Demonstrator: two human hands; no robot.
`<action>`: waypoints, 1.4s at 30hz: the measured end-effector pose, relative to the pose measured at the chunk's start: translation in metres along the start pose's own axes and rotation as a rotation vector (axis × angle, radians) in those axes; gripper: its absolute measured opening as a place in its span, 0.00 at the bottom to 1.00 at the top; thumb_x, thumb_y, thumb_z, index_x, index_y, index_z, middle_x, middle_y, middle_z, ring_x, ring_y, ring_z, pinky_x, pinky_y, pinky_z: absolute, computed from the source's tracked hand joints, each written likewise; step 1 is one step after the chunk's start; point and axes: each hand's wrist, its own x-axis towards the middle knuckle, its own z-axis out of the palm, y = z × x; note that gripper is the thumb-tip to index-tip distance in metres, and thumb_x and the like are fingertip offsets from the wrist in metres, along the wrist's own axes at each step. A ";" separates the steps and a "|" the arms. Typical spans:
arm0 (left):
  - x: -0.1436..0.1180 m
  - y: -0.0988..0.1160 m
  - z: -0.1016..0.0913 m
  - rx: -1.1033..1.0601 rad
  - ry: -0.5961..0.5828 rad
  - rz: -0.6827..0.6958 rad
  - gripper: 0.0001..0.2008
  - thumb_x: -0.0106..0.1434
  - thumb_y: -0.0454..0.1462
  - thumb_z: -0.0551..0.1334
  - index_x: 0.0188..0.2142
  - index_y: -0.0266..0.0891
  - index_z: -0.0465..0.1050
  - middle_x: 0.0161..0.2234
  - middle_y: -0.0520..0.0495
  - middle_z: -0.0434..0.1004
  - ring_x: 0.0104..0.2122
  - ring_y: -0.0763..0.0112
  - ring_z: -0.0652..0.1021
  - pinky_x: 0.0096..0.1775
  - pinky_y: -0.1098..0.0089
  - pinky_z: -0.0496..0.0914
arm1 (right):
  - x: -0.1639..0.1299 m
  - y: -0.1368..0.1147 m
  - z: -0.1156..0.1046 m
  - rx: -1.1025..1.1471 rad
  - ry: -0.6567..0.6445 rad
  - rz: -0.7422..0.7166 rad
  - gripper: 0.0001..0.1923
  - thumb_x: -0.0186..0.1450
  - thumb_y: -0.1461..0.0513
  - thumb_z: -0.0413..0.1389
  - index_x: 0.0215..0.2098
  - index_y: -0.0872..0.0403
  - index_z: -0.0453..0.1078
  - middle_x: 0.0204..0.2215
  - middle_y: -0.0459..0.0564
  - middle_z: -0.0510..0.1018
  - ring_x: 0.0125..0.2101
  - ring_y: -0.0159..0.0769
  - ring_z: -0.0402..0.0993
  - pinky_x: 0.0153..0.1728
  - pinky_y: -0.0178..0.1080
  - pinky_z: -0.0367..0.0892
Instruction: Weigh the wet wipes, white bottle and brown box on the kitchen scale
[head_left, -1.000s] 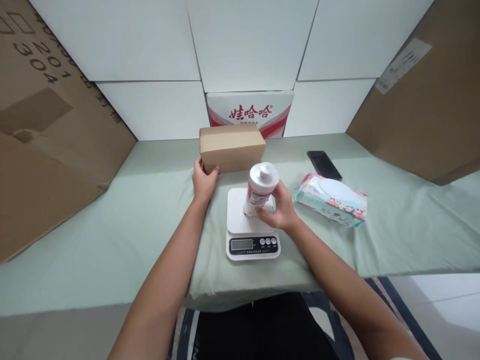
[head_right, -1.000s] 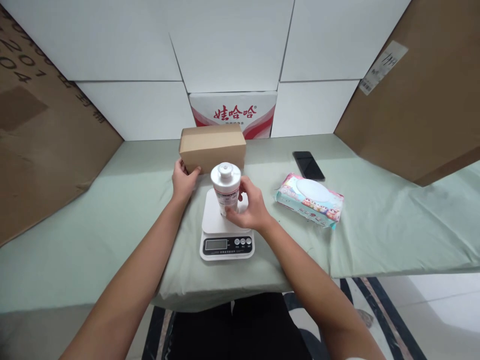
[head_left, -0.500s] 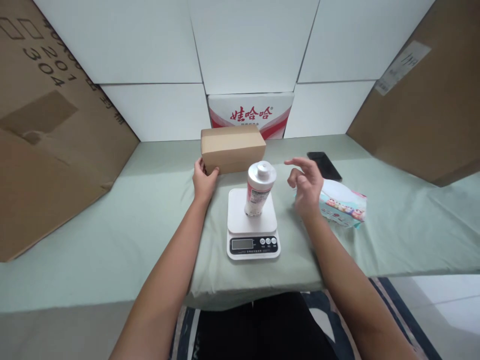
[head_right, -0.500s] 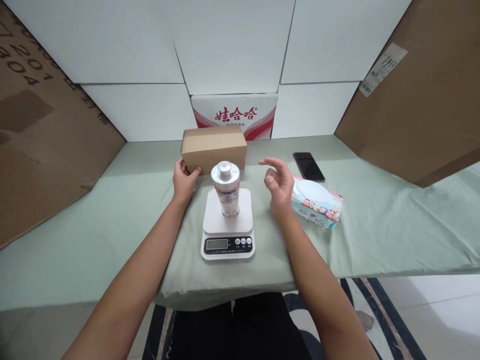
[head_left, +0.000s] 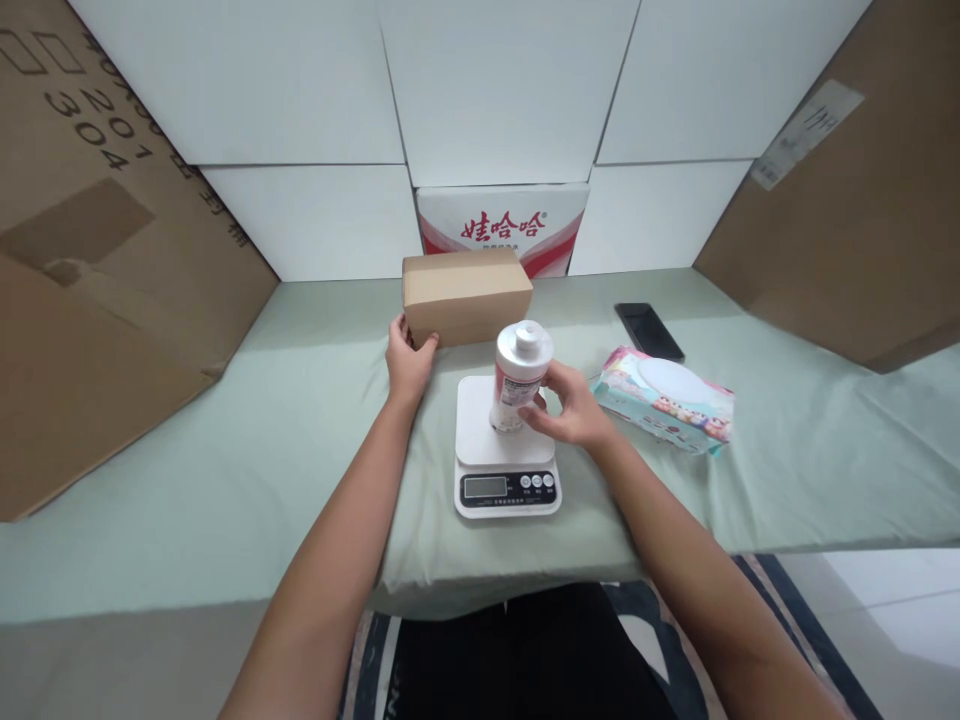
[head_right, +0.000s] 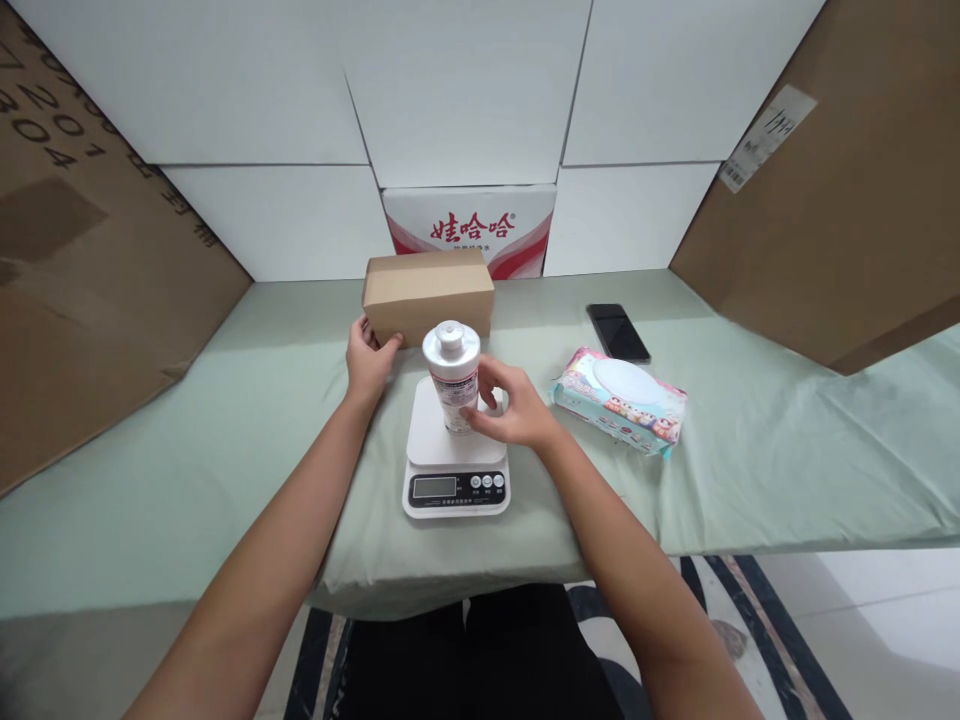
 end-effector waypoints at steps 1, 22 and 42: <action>0.000 0.000 0.000 0.001 0.000 -0.003 0.33 0.58 0.31 0.69 0.62 0.39 0.63 0.66 0.32 0.71 0.65 0.58 0.74 0.67 0.56 0.68 | 0.000 0.001 0.001 0.006 0.001 0.015 0.17 0.63 0.54 0.66 0.48 0.50 0.73 0.28 0.43 0.70 0.25 0.30 0.62 0.26 0.37 0.65; -0.003 0.003 -0.002 0.013 -0.010 0.001 0.33 0.60 0.33 0.69 0.64 0.39 0.63 0.67 0.32 0.69 0.67 0.58 0.72 0.68 0.58 0.66 | 0.052 0.085 -0.015 -0.318 0.839 0.424 0.36 0.62 0.52 0.57 0.67 0.55 0.62 0.53 0.60 0.79 0.38 0.42 0.77 0.45 0.47 0.75; -0.003 0.002 -0.002 -0.003 -0.010 0.004 0.33 0.60 0.32 0.68 0.64 0.39 0.63 0.67 0.33 0.69 0.67 0.59 0.72 0.69 0.57 0.66 | 0.037 0.055 -0.004 -0.478 0.796 0.297 0.41 0.65 0.54 0.55 0.74 0.52 0.50 0.65 0.63 0.66 0.35 0.38 0.72 0.44 0.48 0.75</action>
